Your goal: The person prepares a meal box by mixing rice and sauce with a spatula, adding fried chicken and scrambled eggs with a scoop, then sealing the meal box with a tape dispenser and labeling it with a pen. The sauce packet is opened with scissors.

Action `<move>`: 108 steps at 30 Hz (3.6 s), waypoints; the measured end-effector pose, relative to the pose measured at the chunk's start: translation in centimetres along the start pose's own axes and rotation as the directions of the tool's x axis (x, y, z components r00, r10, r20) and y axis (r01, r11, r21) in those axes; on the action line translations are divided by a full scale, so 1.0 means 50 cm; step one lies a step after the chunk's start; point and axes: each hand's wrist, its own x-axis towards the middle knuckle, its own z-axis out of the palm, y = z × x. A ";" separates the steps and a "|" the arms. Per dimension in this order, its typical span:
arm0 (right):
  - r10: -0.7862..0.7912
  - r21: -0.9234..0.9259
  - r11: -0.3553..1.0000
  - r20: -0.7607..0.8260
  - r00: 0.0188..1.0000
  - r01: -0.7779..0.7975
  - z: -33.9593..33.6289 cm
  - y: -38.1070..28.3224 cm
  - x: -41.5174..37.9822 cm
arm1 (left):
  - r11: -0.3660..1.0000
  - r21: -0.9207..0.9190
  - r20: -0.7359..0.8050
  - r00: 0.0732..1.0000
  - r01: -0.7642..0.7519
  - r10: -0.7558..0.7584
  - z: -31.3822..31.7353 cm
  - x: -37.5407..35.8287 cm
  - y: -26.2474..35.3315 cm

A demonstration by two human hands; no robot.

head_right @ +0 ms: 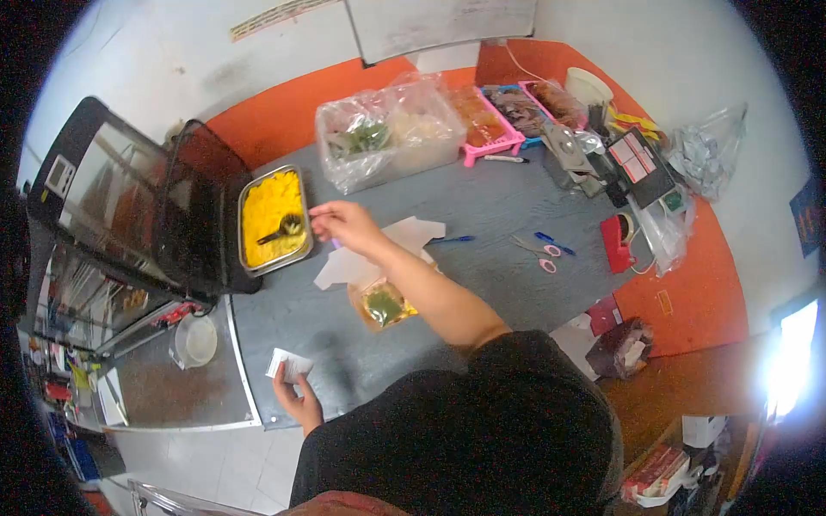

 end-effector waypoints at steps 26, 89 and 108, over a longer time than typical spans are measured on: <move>-0.596 -0.850 0.475 -0.121 0.794 0.227 -0.619 0.126 -0.100 | 0.874 0.232 0.737 0.664 -0.426 0.128 0.621 -0.216 0.236; -0.263 -0.441 0.863 0.025 0.964 0.247 -0.540 0.209 -0.470 | 0.869 0.340 0.650 0.757 -0.360 0.059 0.633 -0.224 0.223; -0.274 -0.436 0.868 -0.023 0.961 0.237 -0.533 0.207 -0.472 | 0.863 0.364 0.659 0.752 -0.350 0.027 0.633 -0.223 0.216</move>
